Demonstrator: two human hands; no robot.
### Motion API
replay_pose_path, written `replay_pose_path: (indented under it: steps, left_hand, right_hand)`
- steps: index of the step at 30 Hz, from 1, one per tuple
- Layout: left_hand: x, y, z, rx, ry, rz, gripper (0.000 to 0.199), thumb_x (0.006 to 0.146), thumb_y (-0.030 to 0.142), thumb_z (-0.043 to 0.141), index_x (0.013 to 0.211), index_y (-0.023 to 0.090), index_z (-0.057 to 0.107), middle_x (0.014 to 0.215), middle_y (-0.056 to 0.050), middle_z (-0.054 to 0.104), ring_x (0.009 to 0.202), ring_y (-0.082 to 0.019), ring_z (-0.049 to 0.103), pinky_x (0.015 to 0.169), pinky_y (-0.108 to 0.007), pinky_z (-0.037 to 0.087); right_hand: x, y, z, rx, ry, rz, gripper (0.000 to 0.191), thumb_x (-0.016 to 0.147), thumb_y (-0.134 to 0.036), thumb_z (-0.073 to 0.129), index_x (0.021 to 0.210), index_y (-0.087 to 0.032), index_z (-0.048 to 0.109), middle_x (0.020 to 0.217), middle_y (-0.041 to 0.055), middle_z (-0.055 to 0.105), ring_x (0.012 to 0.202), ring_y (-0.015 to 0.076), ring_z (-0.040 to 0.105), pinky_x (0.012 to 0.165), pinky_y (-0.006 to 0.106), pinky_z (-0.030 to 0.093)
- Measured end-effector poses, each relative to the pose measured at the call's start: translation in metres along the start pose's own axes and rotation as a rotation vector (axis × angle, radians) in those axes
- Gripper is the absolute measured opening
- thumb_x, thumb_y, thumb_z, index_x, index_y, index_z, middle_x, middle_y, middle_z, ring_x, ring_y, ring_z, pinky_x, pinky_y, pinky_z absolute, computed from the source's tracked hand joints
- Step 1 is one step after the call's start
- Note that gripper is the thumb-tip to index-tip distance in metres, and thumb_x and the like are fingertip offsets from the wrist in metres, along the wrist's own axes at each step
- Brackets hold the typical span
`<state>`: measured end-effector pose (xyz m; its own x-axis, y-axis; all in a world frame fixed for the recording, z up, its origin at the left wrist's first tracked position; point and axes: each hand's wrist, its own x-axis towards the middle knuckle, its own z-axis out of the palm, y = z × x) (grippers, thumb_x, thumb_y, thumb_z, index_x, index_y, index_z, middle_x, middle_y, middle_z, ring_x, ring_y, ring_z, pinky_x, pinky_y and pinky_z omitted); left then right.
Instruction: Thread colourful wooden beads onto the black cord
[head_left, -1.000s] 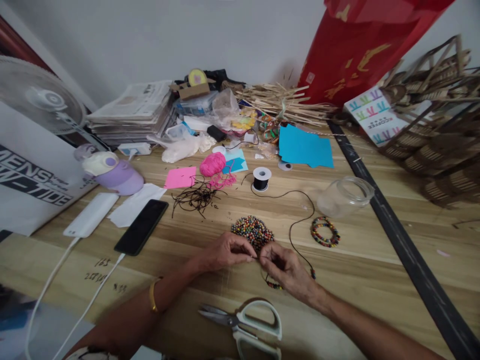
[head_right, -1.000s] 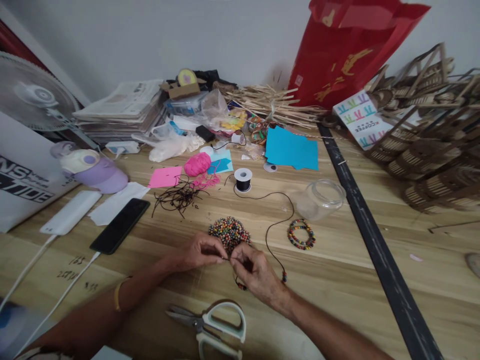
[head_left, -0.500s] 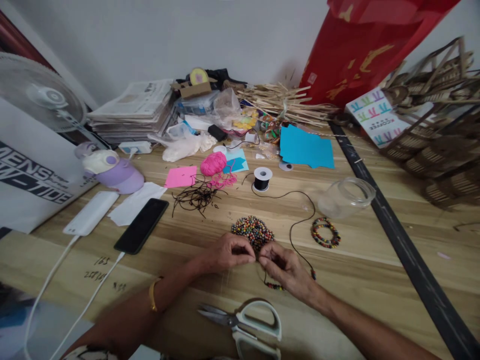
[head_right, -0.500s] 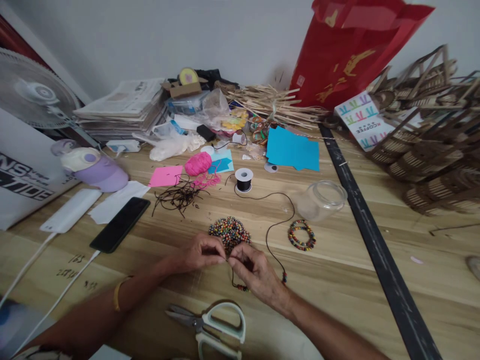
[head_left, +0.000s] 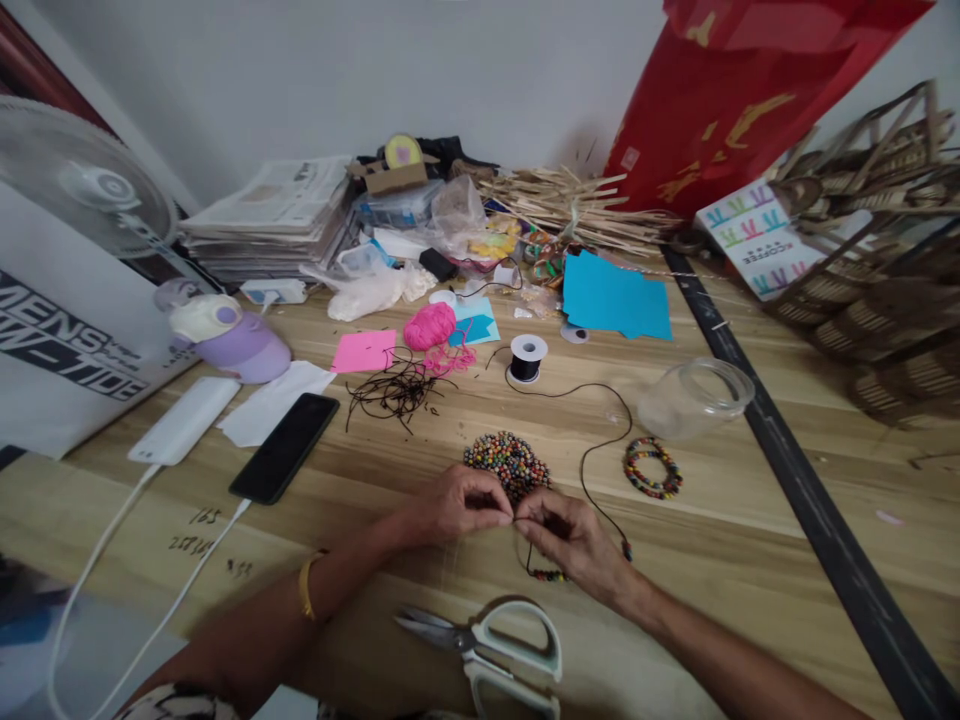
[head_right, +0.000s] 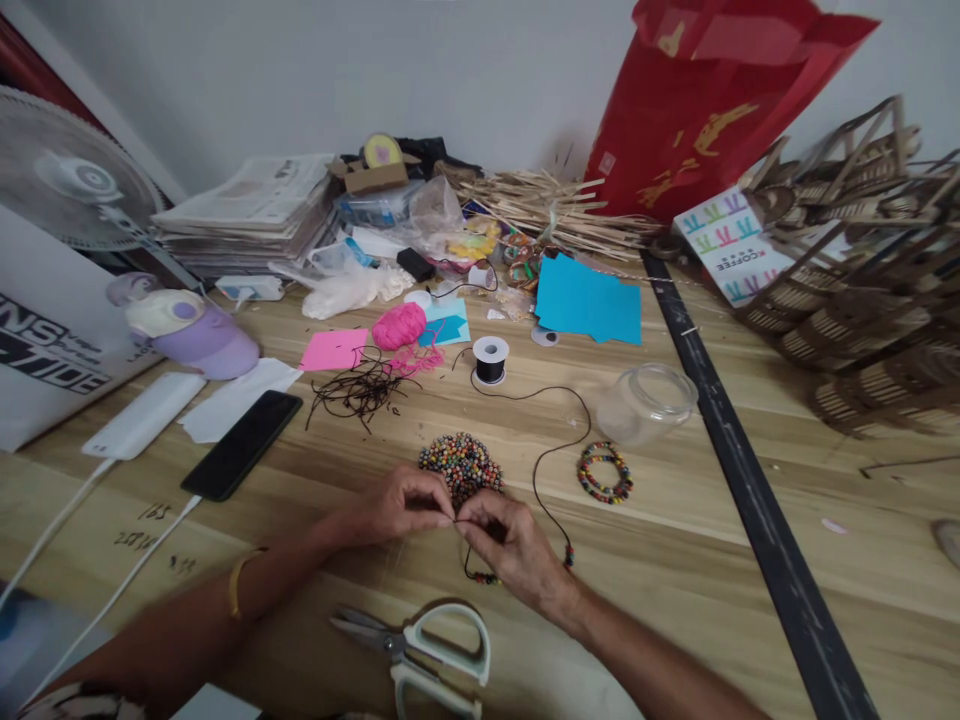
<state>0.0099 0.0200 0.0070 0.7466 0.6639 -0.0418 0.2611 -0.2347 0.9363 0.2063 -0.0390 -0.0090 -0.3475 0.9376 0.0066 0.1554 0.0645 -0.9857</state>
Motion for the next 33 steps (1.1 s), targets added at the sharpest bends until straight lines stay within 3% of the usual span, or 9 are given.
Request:
replay_pose_path:
  steps: [14, 22, 26, 33]
  left_hand:
    - [-0.001, 0.000, 0.002, -0.015, -0.001, 0.022, 0.016, 0.079, 0.025, 0.064, 0.079, 0.010, 0.070, 0.078, -0.007, 0.070, 0.071, -0.013, 0.061, 0.067, -0.021, 0.045]
    - [-0.001, -0.003, 0.001, 0.025, 0.003, 0.070, 0.015, 0.079, 0.024, 0.064, 0.080, 0.011, 0.070, 0.077, -0.006, 0.070, 0.072, -0.012, 0.062, 0.069, -0.021, 0.045]
    - [-0.001, -0.005, 0.001, 0.004, -0.022, 0.080, 0.016, 0.079, 0.024, 0.063, 0.083, 0.010, 0.070, 0.080, -0.007, 0.070, 0.073, -0.013, 0.062, 0.069, -0.021, 0.045]
    - [-0.001, -0.002, 0.002, -0.060, -0.003, 0.017, 0.018, 0.077, 0.025, 0.065, 0.080, 0.009, 0.072, 0.073, -0.006, 0.069, 0.065, -0.011, 0.059, 0.062, -0.019, 0.043]
  right_hand:
    - [-0.002, 0.002, 0.000, 0.039, -0.047, 0.024, 0.024, 0.086, -0.037, 0.058, 0.074, -0.017, 0.055, 0.062, -0.0032, 0.044, 0.057, 0.0103, 0.039, 0.053, 0.022, 0.032]
    - [-0.004, 0.000, 0.002, 0.022, 0.000, 0.033, 0.023, 0.087, -0.038, 0.057, 0.076, -0.017, 0.056, 0.062, -0.0033, 0.045, 0.056, 0.0105, 0.041, 0.052, 0.022, 0.033]
    - [-0.006, -0.003, 0.001, -0.083, 0.043, -0.027, 0.019, 0.087, -0.035, 0.058, 0.080, -0.017, 0.060, 0.069, 0.0001, 0.054, 0.063, 0.0125, 0.048, 0.058, 0.023, 0.040]
    - [-0.008, -0.009, -0.001, -0.283, 0.040, -0.172, 0.014, 0.090, -0.022, 0.053, 0.080, -0.018, 0.061, 0.072, 0.0014, 0.057, 0.067, 0.0134, 0.053, 0.061, 0.023, 0.042]
